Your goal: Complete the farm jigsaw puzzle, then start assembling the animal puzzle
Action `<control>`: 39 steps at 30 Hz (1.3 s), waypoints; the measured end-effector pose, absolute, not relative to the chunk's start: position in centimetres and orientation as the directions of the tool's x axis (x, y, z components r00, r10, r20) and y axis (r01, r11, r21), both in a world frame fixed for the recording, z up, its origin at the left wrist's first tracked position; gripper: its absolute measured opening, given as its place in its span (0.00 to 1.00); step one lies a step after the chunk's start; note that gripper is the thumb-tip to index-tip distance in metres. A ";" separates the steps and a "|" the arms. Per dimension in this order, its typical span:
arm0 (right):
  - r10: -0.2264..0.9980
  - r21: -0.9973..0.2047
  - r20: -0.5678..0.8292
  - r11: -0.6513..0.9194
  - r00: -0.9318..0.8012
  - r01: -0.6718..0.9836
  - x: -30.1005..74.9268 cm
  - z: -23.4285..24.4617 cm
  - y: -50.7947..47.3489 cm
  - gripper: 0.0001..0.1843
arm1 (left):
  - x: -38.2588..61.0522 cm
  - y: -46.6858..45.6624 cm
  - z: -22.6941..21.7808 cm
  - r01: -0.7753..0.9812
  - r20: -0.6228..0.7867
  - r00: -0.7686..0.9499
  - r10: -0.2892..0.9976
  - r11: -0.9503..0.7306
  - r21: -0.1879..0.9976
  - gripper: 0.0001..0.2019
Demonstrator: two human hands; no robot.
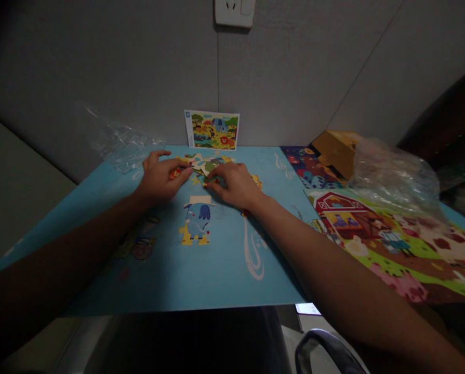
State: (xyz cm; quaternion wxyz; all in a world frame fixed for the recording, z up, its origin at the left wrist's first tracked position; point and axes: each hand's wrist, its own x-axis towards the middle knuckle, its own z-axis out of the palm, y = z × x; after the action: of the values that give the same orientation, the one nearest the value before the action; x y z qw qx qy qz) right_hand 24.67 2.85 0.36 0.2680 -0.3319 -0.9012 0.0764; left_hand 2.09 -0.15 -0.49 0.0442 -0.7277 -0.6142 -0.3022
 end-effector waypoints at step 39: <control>0.634 -0.237 0.341 0.773 -0.695 0.589 24.4 -0.8 4.1 0.23 | 1.7 0.8 -1.7 0.889 0.383 0.301 0.873 -0.402 0.219 0.31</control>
State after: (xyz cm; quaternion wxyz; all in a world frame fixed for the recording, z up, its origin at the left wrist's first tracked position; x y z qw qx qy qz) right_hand 24.39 4.12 -0.81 0.2051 -0.3325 -0.9189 0.0548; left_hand 1.67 0.77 -1.72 0.0173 -0.8064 -0.5463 -0.2258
